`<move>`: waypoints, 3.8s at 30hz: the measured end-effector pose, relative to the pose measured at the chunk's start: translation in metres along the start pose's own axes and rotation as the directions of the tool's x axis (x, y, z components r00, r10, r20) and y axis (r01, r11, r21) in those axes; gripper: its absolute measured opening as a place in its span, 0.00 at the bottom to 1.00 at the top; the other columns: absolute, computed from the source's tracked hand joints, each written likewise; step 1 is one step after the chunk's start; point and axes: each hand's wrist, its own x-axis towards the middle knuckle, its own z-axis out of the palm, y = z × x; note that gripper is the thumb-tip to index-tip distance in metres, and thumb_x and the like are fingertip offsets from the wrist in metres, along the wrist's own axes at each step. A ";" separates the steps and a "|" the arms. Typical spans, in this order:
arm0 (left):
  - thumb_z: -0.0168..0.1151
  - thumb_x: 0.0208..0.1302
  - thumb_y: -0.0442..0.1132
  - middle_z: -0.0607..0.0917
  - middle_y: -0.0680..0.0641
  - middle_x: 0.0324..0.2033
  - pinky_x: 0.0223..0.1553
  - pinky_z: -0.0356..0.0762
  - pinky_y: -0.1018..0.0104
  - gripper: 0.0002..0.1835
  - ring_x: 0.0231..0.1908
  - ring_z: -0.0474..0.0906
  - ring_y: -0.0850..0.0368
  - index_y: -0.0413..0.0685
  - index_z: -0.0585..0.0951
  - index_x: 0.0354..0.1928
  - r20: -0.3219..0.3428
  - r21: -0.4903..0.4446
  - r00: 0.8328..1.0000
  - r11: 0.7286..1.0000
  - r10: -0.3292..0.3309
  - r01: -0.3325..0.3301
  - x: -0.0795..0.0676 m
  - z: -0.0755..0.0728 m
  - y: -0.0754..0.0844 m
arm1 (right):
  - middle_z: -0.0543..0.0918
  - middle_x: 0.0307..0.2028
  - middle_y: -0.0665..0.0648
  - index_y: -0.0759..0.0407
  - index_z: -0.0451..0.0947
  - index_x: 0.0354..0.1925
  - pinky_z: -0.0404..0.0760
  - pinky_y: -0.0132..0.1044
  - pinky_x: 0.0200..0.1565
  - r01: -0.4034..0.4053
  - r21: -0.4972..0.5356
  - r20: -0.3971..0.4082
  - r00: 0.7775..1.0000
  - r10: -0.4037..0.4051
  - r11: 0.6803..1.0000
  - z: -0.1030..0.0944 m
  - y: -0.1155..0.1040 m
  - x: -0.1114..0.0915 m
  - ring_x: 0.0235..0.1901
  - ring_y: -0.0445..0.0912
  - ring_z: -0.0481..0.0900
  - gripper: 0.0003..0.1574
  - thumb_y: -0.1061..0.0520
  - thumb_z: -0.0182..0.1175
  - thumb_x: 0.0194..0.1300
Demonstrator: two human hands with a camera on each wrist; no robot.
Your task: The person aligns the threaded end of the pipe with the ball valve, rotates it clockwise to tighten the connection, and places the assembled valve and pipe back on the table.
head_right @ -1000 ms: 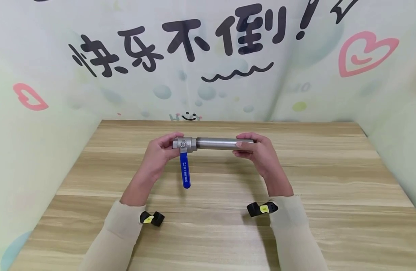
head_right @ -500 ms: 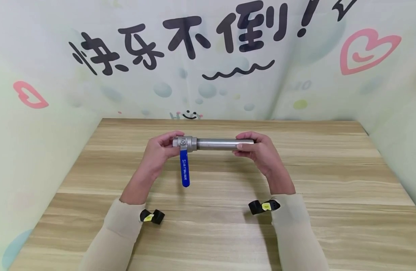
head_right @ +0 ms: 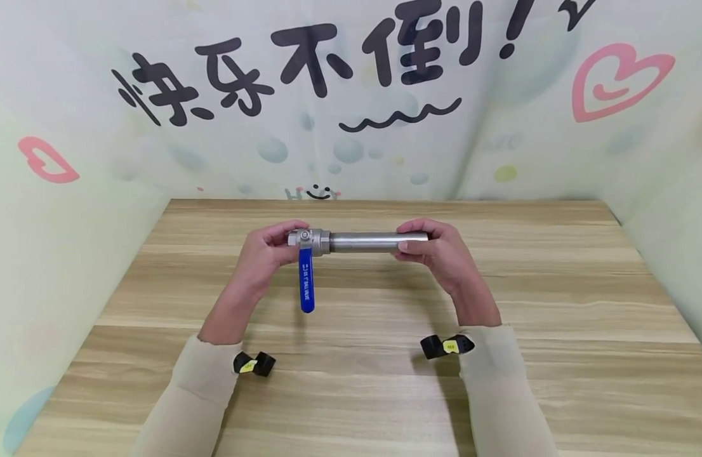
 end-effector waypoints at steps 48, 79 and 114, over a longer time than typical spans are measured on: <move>0.65 0.49 0.18 0.81 0.42 0.45 0.38 0.78 0.69 0.24 0.42 0.76 0.54 0.38 0.83 0.51 -0.044 0.020 0.999 1.000 0.016 -0.016 0.003 0.001 0.000 | 0.77 0.41 0.63 0.65 0.74 0.47 0.84 0.39 0.42 -0.082 0.066 0.098 0.992 0.075 0.994 -0.004 -0.002 0.002 0.34 0.51 0.87 0.10 0.70 0.54 0.68; 0.64 0.49 0.18 0.81 0.41 0.46 0.39 0.78 0.69 0.25 0.43 0.76 0.52 0.39 0.83 0.51 -0.047 0.029 0.999 1.000 0.007 -0.006 -0.002 0.002 0.007 | 0.74 0.44 0.62 0.63 0.77 0.47 0.84 0.39 0.43 -0.072 0.047 0.087 0.994 0.068 0.996 -0.001 -0.006 0.000 0.34 0.50 0.86 0.16 0.75 0.53 0.64; 0.64 0.50 0.18 0.81 0.41 0.46 0.40 0.79 0.68 0.24 0.43 0.76 0.52 0.37 0.82 0.52 -0.053 0.015 0.998 1.000 -0.015 0.016 -0.002 -0.001 0.008 | 0.77 0.40 0.61 0.64 0.76 0.49 0.84 0.37 0.41 -0.062 0.068 0.117 0.992 0.053 0.996 -0.002 -0.005 -0.001 0.33 0.49 0.86 0.15 0.73 0.53 0.66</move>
